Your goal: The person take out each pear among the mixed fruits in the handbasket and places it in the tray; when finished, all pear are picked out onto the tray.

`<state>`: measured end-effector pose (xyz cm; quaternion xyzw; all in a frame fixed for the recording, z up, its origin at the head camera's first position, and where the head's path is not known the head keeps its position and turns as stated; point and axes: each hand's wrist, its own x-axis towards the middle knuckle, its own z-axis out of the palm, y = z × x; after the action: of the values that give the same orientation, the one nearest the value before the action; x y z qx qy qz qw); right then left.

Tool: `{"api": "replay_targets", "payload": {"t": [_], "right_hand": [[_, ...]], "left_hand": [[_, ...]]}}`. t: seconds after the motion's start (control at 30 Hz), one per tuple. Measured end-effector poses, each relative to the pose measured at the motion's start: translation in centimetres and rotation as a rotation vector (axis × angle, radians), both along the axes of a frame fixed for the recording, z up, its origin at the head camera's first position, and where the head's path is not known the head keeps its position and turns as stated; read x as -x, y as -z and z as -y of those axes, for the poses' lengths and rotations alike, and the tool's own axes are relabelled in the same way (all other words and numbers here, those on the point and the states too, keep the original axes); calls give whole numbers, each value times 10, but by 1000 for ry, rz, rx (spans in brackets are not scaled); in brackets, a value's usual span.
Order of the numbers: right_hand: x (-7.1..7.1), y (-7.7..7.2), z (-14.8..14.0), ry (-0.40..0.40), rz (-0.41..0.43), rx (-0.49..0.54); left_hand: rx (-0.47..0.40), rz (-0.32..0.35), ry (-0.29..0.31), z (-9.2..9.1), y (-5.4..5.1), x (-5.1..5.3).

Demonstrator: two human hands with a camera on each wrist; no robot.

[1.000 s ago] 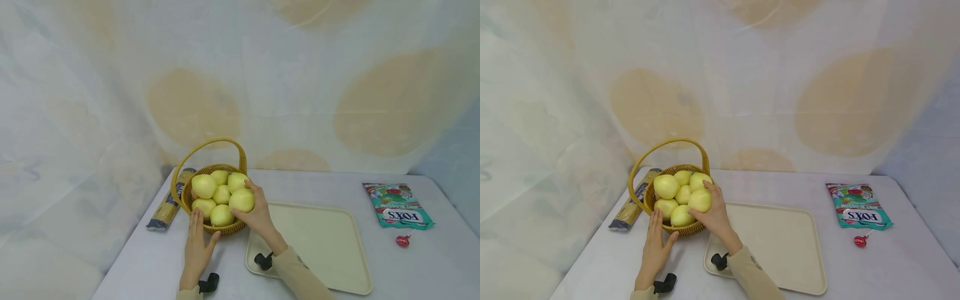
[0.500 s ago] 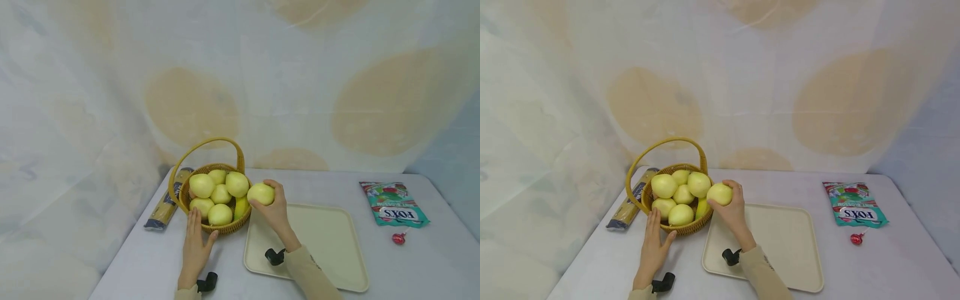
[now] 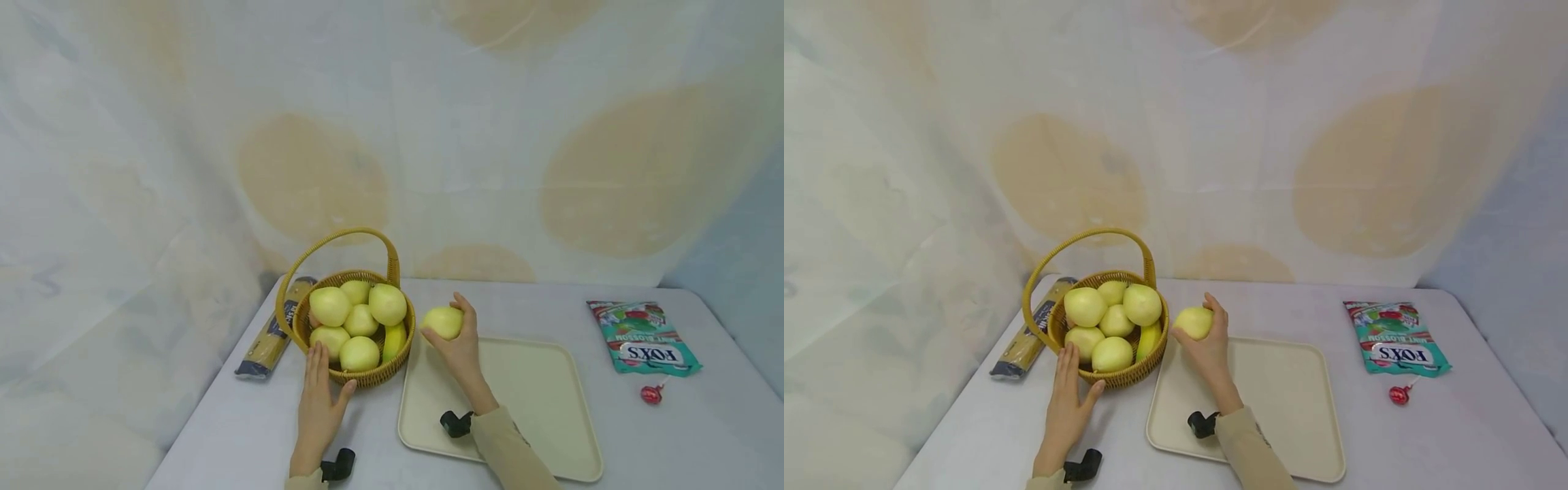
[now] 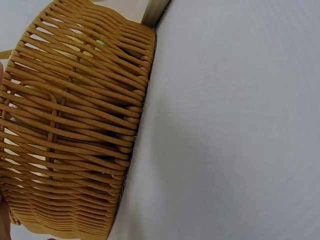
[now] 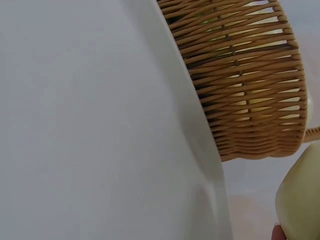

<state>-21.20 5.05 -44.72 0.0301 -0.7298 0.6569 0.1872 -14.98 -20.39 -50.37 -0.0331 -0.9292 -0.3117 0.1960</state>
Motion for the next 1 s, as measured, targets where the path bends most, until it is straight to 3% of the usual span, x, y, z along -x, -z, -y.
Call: {"api": "replay_targets", "payload": {"t": [0.23,0.3,0.6,0.83,1.0], "right_hand": [[25,44,-6,11,52,7],[27,50,-7,17,52,2],[28,55,-7,5,59,-6],[31,58,-5,-68,95,-22],[33,63,-2,-151,148,-107]], "left_hand": [[7,-12,-3,0,1,-2],[8,-19,-2,0,1,-2],[21,-46,3,0,3,-2],[25,-51,2,0,2,-1],[26,-48,-2,-1,1,-1]]}}
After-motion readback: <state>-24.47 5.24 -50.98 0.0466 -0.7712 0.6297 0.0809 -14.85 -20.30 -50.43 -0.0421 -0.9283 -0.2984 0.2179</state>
